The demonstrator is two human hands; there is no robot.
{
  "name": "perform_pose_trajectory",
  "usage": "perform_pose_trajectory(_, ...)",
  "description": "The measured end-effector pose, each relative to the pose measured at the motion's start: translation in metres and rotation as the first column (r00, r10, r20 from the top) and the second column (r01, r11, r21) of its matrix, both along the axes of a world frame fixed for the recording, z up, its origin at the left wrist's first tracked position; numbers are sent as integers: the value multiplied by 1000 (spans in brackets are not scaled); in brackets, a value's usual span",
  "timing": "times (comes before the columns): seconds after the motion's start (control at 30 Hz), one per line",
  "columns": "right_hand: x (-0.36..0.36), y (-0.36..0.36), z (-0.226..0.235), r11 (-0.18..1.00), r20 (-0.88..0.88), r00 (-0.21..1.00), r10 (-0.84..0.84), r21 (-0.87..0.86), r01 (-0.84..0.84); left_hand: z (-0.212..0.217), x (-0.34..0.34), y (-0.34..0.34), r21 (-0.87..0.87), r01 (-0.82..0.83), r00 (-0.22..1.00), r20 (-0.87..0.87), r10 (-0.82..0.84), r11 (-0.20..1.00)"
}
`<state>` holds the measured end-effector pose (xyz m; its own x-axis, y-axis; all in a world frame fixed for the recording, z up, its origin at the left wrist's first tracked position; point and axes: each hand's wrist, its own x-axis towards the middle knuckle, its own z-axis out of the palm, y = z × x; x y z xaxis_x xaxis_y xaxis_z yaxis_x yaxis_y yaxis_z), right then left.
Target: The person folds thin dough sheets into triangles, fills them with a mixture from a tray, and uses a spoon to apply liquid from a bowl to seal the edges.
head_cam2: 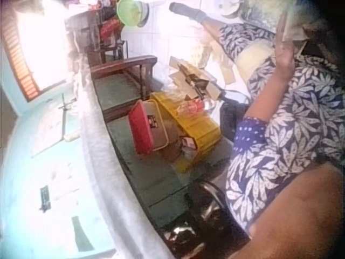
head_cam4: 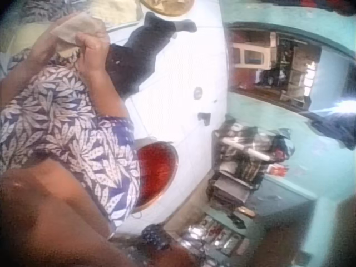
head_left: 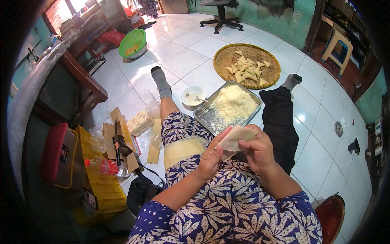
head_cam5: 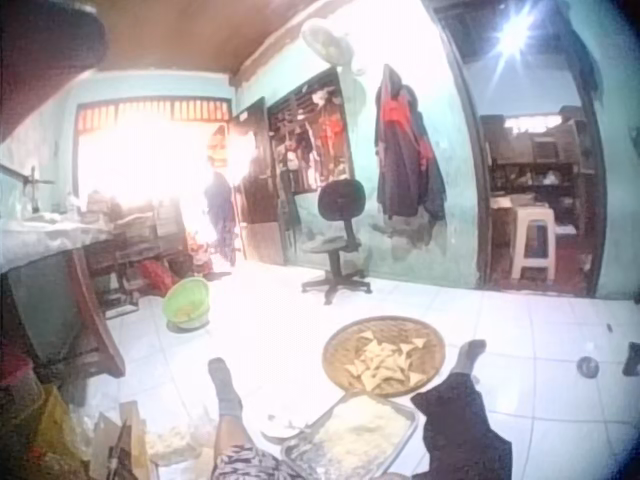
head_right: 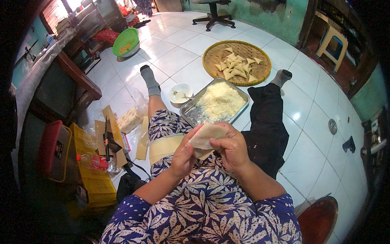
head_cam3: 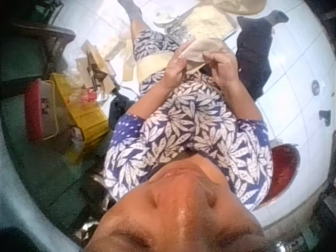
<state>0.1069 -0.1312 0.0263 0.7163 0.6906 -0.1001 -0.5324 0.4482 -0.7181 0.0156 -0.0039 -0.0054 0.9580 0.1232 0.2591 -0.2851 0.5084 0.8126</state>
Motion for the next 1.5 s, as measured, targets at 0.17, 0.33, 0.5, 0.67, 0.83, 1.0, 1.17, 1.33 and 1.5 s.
perform_pose_trajectory(0.17, 6, -4, -3, 989, 217, 975, 46, -145, -14, -4, 2, 1, -15, 9, 999, -43, -9, 1000)
perform_pose_trajectory(0.33, 5, -4, -6, 962, 379, 924, 43, -267, 65, -2, 6, 2, -273, 57, 975, -193, -113, 960)
perform_pose_trajectory(0.5, 8, -2, -4, 956, 388, 921, 19, -277, 97, -2, 7, 4, -448, 145, 946, -199, -256, 882)
perform_pose_trajectory(0.67, 15, -1, -11, 963, 372, 928, -20, -241, 118, -14, 10, 9, -423, 186, 934, -205, -293, 887)
perform_pose_trajectory(0.83, 15, 1, -24, 850, 913, 408, -10, -207, 485, -9, 12, 10, -512, 72, 907, -324, -269, 856)
perform_pose_trajectory(1.0, 9, 5, -17, 868, 968, -250, 34, 95, 488, -2, 10, 21, -593, 112, 910, -260, -322, 797)
perform_pose_trajectory(1.17, 3, 8, -18, 856, 918, -396, 4, 201, 476, 12, 9, 27, -608, 108, 921, -236, -309, 786)
perform_pose_trajectory(1.33, 1, 10, -17, 859, 900, -435, -6, 227, 459, 13, 5, 26, -594, 86, 924, -253, -286, 800)
perform_pose_trajectory(1.5, 2, 6, -16, 842, 891, -454, -4, 248, 479, 17, 4, 22, -577, 70, 934, -249, -257, 814)
